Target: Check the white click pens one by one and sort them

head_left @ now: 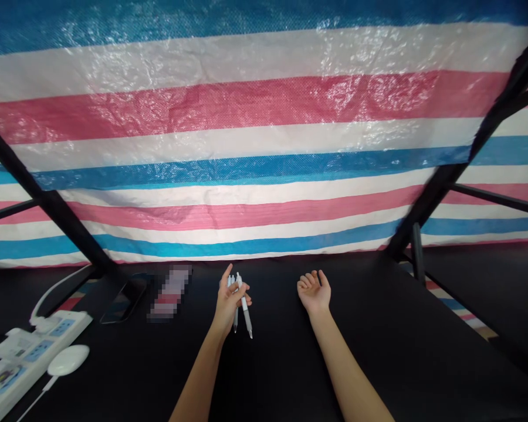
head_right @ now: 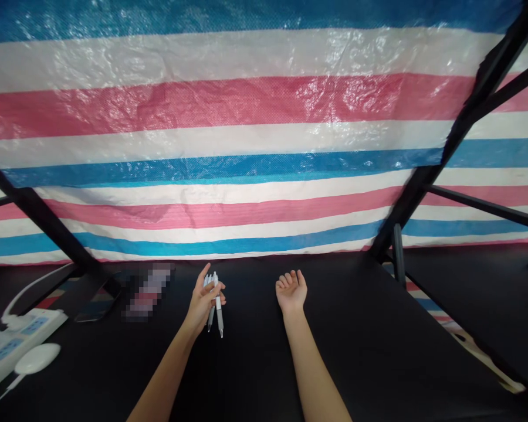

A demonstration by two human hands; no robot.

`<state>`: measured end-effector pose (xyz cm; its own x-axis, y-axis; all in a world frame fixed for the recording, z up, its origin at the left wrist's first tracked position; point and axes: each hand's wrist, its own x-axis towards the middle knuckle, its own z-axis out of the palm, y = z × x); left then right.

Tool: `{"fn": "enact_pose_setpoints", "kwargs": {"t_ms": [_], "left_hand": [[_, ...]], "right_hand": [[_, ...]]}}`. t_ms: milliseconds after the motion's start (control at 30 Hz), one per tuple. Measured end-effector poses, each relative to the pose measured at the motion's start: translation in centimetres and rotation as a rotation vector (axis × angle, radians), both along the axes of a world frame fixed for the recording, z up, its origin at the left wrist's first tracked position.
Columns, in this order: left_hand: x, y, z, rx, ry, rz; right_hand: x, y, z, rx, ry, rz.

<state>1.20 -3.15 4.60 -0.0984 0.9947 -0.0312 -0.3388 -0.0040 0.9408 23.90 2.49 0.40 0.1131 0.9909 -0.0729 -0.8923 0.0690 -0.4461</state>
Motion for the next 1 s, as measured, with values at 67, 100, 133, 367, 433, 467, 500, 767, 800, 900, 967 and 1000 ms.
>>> {"fn": "enact_pose_setpoints", "kwargs": {"t_ms": [67,100,133,367,433,467,500,767,800,900,967,1000], "left_hand": [[-0.06,0.11,-0.25,-0.003,0.011,-0.01],[-0.09,0.16,-0.35,-0.006,0.016,-0.017],[-0.13,0.21,-0.4,-0.011,0.022,-0.023],[-0.15,0.24,-0.26,-0.03,0.038,-0.019],[-0.15,0.3,-0.39,-0.021,0.034,-0.012],[-0.16,0.34,-0.48,-0.016,0.03,-0.009],[-0.18,0.38,-0.57,-0.011,0.025,-0.005],[-0.35,0.31,-0.58,-0.012,0.019,0.027],[-0.35,0.31,-0.51,-0.011,0.017,0.035],[-0.35,0.34,-0.32,-0.009,0.009,0.052],[-0.34,0.38,-0.24,-0.009,0.004,0.052],[-0.35,0.4,-0.22,-0.009,0.003,0.05]], "right_hand": [[-0.02,0.0,0.04,-0.007,0.03,0.008],[-0.02,-0.01,0.07,-0.015,0.042,0.007],[-0.03,-0.02,0.1,-0.023,0.055,0.005],[-0.02,-0.09,0.13,-0.035,0.154,0.022],[0.01,-0.08,0.11,-0.047,0.201,0.038],[0.02,-0.07,0.11,-0.058,0.225,0.042],[0.02,-0.05,0.11,-0.066,0.244,0.043],[-0.09,-0.08,0.16,-0.088,0.289,0.047],[-0.09,-0.09,0.15,-0.091,0.295,0.046],[-0.07,-0.1,0.15,-0.092,0.292,0.043],[-0.05,-0.11,0.22,-0.087,0.281,0.043],[-0.04,-0.12,0.27,-0.088,0.282,0.043]]}}
